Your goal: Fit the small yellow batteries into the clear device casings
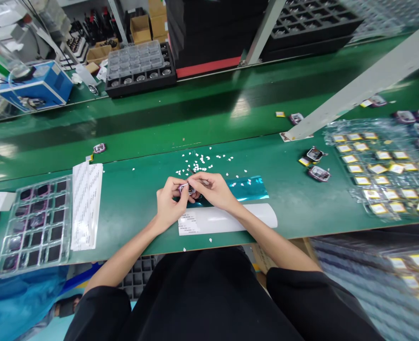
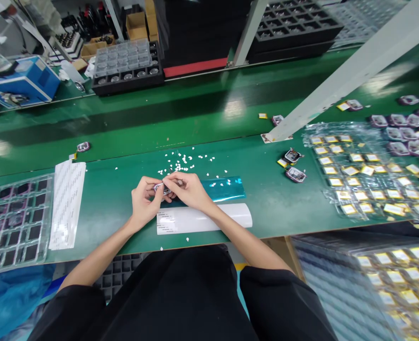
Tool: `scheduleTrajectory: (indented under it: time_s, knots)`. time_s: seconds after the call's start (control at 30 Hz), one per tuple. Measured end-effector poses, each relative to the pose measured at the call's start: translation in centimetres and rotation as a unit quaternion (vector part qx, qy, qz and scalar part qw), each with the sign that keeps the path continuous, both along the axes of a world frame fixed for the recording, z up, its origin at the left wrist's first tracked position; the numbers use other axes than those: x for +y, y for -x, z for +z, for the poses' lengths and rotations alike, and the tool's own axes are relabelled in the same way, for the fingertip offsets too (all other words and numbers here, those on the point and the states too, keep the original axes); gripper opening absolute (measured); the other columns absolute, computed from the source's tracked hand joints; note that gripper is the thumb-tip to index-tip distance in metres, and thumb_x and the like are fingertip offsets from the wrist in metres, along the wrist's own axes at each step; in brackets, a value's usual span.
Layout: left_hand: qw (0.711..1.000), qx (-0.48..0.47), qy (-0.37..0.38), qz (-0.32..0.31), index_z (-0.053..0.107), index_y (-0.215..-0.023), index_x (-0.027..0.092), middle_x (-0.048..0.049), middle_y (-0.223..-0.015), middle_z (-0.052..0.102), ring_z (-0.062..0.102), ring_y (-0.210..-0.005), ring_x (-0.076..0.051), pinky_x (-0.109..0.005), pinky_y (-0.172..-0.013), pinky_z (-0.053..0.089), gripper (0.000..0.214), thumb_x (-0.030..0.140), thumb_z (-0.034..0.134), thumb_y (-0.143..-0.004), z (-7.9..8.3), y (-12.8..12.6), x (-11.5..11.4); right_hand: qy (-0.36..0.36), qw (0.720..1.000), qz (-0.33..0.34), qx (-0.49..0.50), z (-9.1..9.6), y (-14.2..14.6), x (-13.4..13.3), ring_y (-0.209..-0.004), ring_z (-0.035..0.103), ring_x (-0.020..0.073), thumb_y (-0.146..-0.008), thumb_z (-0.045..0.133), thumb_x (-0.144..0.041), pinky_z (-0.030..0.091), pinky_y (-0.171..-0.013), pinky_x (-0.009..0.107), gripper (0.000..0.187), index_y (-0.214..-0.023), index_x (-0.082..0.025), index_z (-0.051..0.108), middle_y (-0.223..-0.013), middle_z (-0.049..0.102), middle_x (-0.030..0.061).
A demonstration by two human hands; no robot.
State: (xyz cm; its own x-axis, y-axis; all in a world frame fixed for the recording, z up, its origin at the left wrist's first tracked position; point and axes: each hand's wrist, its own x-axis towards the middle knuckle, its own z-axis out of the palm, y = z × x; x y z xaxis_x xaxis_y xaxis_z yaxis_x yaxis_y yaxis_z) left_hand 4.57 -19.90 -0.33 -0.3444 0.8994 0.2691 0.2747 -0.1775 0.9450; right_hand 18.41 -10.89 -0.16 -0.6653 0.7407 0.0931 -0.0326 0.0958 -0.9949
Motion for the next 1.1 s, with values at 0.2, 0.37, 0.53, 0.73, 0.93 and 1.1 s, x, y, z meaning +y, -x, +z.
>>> scheduleTrajectory:
  time_s: [0.2,0.37,0.53,0.73,0.93,1.1]
  knots:
    - [1.0,0.002,0.019,0.018,0.059,-0.093,0.021,0.0029,-0.065,0.07,0.066,-0.047,-0.01,-0.02,-0.049,0.053,0.014,0.034,0.062,-0.098,0.1,0.7,0.0,-0.368,0.926,-0.073,-0.047,-0.5,-0.5,0.2,-0.082,0.077,0.0173,-0.098,0.062,-0.023,0.064,-0.077,0.034,0.013,-0.105,-0.023,0.073,-0.119,0.078,0.0063]
    - [0.999,0.018,0.025,0.034,0.061,-0.088,0.021,0.0035,-0.061,0.066,0.056,-0.044,-0.009,-0.019,-0.041,0.039,0.019,0.038,0.065,-0.095,0.4,0.9,0.0,-0.48,0.871,-0.056,-0.091,-1.2,-0.9,0.5,-0.078,0.075,0.0161,-0.098,0.06,-0.017,0.063,-0.073,0.033,0.016,-0.108,-0.024,0.071,-0.123,0.077,0.0045]
    - [0.999,0.015,0.034,0.027,0.063,-0.086,0.02,0.0022,-0.061,0.066,0.056,-0.046,-0.01,-0.02,-0.043,0.039,0.017,0.035,0.064,-0.095,0.4,1.0,0.1,-0.503,0.855,-0.06,-0.11,-1.4,-0.9,0.3,-0.074,0.072,0.016,-0.099,0.058,-0.016,0.063,-0.069,0.032,0.018,-0.11,-0.024,0.07,-0.123,0.077,0.004]
    - [0.998,-0.02,0.056,0.005,0.067,-0.085,0.021,0.0053,-0.055,0.056,0.043,-0.04,-0.007,-0.02,-0.04,0.031,0.016,0.034,0.064,-0.093,0.4,1.5,0.4,-0.515,0.848,-0.069,-0.105,-1.3,-0.8,0.2,-0.071,0.071,0.0145,-0.1,0.054,-0.014,0.063,-0.067,0.03,0.021,-0.109,-0.023,0.071,-0.121,0.077,0.0029]
    - [0.994,-0.086,0.06,-0.023,0.06,-0.08,0.02,0.005,-0.056,0.056,0.04,-0.042,-0.006,-0.019,-0.04,0.029,0.024,0.039,0.07,-0.089,0.6,1.2,0.9,-0.506,0.853,-0.082,-0.097,-1.3,-0.6,0.0,-0.07,0.071,0.0147,-0.098,0.055,-0.01,0.062,-0.068,0.03,0.024,-0.107,-0.024,0.073,-0.116,0.079,0.0035]
    - [0.993,-0.109,0.035,-0.033,0.054,-0.085,0.021,0.0065,-0.057,0.054,0.037,-0.042,-0.006,-0.019,-0.041,0.027,0.026,0.042,0.069,-0.091,0.6,0.5,0.5,-0.358,0.929,-0.088,-0.037,-0.6,-0.5,-0.4,-0.076,0.074,0.0154,-0.101,0.055,-0.023,0.061,-0.071,0.03,0.022,-0.105,-0.023,0.076,-0.105,0.081,0.0032]
